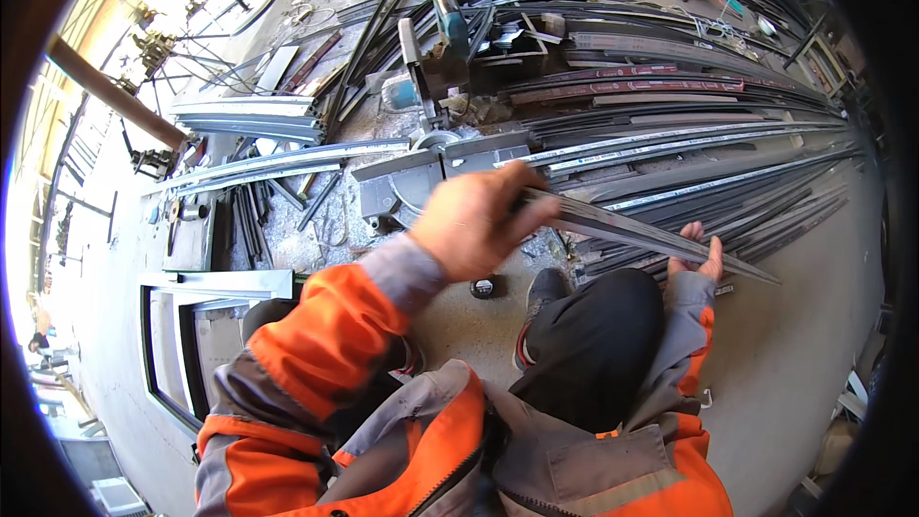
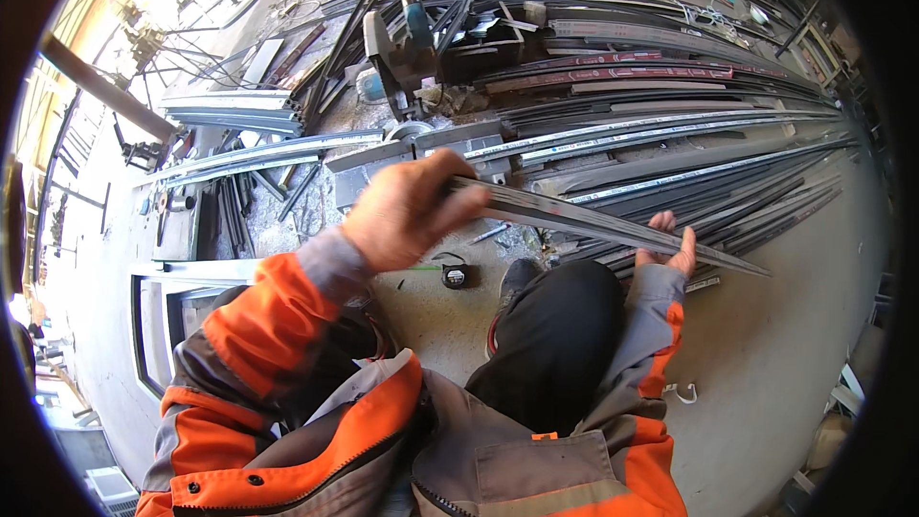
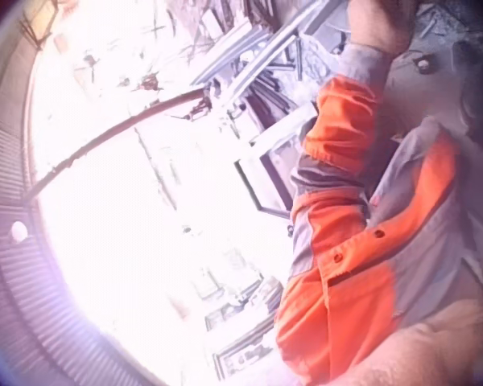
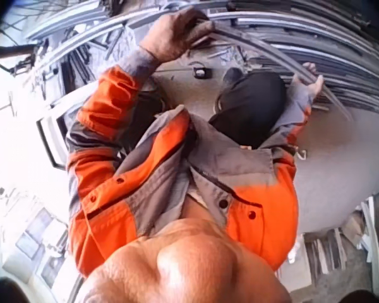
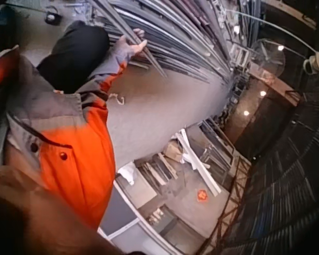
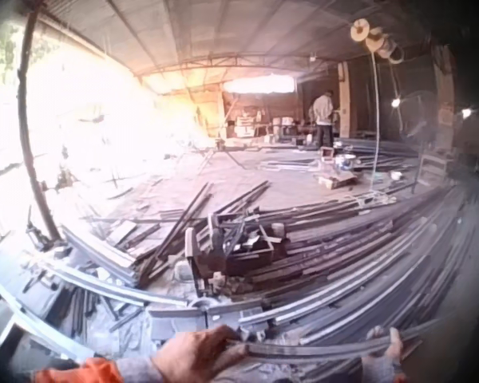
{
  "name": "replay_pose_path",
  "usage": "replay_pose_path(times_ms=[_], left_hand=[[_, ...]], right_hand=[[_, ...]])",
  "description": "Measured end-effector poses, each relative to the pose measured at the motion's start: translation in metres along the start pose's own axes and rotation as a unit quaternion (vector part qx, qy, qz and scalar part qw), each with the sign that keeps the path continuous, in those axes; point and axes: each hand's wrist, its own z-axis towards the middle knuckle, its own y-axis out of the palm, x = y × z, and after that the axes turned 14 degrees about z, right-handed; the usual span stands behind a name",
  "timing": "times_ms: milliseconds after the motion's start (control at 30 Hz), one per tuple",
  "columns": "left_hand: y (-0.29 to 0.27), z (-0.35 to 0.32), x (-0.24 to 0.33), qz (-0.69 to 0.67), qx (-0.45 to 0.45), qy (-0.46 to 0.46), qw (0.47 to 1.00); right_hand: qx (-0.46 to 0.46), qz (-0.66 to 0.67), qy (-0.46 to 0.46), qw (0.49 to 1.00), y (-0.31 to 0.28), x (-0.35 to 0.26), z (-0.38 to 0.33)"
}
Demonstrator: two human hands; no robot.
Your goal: The person sits on the floor and measures metal profiles using a tape measure and a straight ruler. They mark the measured lengths with a marker pen, preparing the profiles for cutting.
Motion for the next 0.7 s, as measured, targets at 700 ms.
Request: replay_pose_path(times_ms=[700], left_hand=[[-0.059, -0.083, -0.237, 0.123, 0.009, -0.114, 0.986]], right_hand=[[-0.540, -0.227, 0.001, 0.810, 0.312, 0.077, -0.080]])
